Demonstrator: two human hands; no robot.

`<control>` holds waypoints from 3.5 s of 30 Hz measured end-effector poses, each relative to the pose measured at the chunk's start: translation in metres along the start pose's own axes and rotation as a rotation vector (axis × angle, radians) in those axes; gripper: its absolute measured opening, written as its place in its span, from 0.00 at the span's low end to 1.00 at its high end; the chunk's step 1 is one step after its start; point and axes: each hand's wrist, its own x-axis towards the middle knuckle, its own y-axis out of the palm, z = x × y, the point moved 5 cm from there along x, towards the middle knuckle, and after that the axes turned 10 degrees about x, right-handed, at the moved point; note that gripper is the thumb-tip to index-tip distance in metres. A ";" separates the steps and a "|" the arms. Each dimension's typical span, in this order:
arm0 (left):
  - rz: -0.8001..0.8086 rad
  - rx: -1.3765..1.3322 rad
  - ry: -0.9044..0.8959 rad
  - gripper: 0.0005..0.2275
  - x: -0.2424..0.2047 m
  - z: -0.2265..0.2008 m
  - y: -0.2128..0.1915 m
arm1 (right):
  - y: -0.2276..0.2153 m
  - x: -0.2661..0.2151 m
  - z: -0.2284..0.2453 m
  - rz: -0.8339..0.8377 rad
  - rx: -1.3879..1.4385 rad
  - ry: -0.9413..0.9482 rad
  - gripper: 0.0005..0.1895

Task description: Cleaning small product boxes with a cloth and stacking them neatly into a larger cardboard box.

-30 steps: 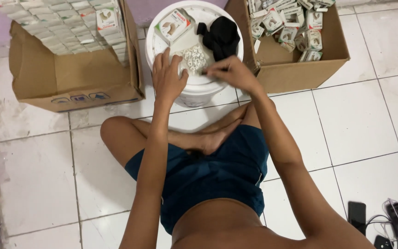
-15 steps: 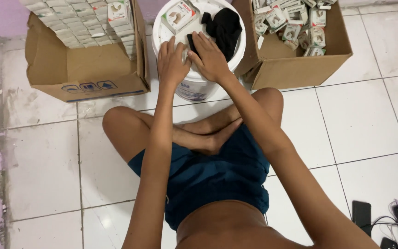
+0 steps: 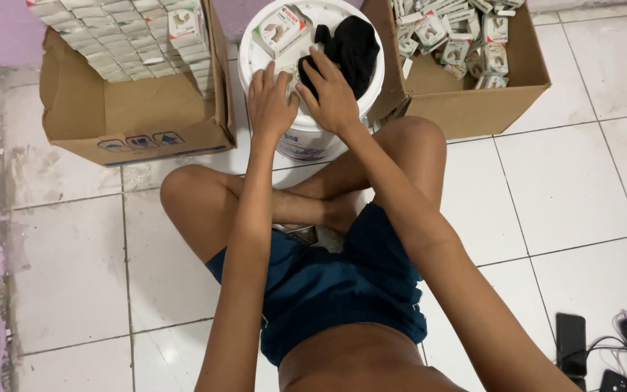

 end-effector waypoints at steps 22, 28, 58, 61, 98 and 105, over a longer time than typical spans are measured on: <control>-0.026 0.039 -0.023 0.14 -0.003 0.002 0.007 | 0.019 0.025 0.001 0.411 -0.082 0.107 0.34; -0.001 0.036 -0.052 0.15 0.000 -0.001 0.005 | 0.014 0.024 0.000 0.274 -0.046 0.070 0.30; 0.033 -0.048 -0.069 0.10 -0.002 -0.015 -0.030 | 0.008 0.019 0.004 0.282 -0.196 0.142 0.23; 0.052 -0.048 -0.074 0.10 0.002 -0.014 -0.031 | 0.016 0.024 0.002 0.317 -0.293 0.096 0.24; 0.208 -0.021 -0.168 0.09 0.007 -0.022 -0.045 | 0.007 0.025 0.033 0.318 0.017 0.213 0.39; 0.224 -0.071 -0.061 0.11 0.011 -0.007 -0.039 | 0.003 0.018 0.050 0.394 -0.101 0.264 0.55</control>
